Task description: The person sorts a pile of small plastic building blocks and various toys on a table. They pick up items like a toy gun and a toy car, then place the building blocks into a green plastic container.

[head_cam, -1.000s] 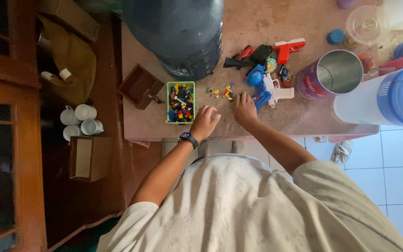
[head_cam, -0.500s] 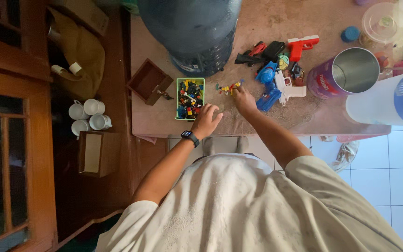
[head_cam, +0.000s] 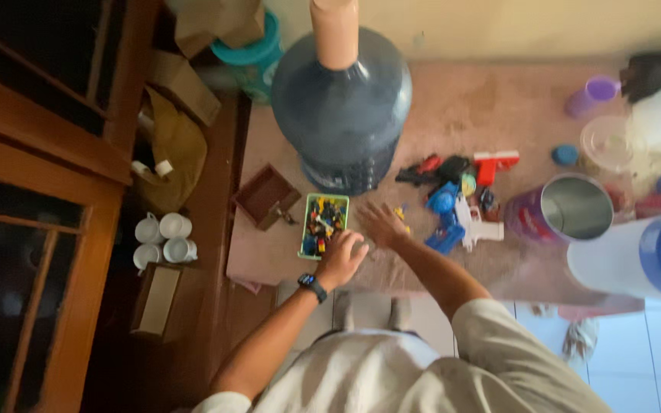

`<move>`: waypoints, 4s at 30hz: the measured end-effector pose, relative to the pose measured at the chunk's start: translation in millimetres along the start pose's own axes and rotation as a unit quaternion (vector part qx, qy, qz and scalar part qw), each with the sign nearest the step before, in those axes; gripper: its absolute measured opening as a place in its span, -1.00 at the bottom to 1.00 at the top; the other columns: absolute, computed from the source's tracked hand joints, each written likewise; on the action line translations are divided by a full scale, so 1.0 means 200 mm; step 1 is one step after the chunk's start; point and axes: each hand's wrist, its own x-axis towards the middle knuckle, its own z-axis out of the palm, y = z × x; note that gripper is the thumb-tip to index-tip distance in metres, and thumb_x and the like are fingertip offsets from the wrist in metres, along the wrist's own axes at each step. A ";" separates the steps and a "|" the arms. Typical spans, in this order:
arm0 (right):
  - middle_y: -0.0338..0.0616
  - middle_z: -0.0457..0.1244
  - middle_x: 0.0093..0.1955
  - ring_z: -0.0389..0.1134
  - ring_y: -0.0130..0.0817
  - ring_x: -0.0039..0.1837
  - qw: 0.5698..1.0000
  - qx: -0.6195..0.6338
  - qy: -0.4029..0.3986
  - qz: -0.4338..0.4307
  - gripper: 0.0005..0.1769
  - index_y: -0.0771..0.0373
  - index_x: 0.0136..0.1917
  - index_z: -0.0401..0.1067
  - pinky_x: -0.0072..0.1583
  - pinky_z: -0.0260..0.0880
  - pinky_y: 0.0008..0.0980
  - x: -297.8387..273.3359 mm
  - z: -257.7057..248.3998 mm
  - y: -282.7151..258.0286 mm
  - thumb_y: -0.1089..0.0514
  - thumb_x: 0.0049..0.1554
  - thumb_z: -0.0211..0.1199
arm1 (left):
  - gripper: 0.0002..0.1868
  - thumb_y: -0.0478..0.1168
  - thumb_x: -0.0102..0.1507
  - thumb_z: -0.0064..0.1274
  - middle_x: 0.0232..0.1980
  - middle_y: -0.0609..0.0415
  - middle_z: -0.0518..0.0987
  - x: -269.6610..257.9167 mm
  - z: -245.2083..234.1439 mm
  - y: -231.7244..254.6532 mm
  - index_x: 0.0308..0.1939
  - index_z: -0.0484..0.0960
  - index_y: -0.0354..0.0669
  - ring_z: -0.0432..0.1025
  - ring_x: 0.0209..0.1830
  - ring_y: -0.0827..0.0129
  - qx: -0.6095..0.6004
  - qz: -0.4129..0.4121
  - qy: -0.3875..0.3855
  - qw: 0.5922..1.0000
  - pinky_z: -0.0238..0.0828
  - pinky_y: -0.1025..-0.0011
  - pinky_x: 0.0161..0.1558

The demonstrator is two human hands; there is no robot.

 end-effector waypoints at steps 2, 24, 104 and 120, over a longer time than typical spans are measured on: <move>-0.20 -0.04 0.66 -0.12 -0.07 0.66 1.000 -0.006 0.029 -0.004 -0.16 0.08 0.54 0.19 0.51 -0.07 0.12 -0.07 0.00 0.01 -0.11 0.03 0.24 | -0.74 -0.10 0.32 0.10 -0.02 -0.08 0.56 0.00 -0.02 0.02 -0.08 0.57 -0.23 0.42 0.06 0.01 0.001 0.005 0.009 1.000 0.34 0.15 0.11; 0.02 0.21 0.28 0.16 0.08 0.38 0.913 0.211 0.259 0.235 -0.62 0.17 0.20 0.39 0.36 0.21 0.00 -0.18 0.02 -0.04 -0.04 0.19 0.23 | -0.72 -0.11 0.35 0.05 0.00 -0.11 0.52 -0.01 -0.01 0.13 -0.03 0.54 -0.27 0.39 0.10 0.01 -0.028 -0.051 -0.038 0.998 0.31 0.17 0.16; 0.34 0.17 0.34 0.25 0.30 0.31 0.856 0.291 0.258 0.341 -0.38 0.38 0.37 0.29 0.29 0.32 0.01 -0.33 0.13 0.14 0.14 0.08 0.31 | -0.73 -0.08 0.41 0.01 -0.06 0.00 0.58 -0.05 -0.04 -0.28 0.00 0.55 -0.23 0.48 -0.09 0.29 -0.198 -0.134 -0.011 0.971 0.43 0.36 -0.04; 0.19 0.17 0.22 0.31 0.25 0.20 0.879 0.309 0.141 0.333 -0.50 0.27 0.23 0.34 0.18 0.38 0.05 -0.66 0.13 0.15 0.22 0.02 0.34 | -0.71 -0.06 0.39 0.07 -0.10 -0.02 0.57 0.10 0.32 -0.11 -0.04 0.55 -0.24 0.50 -0.09 0.28 -0.157 -0.081 -0.070 0.982 0.45 0.34 -0.01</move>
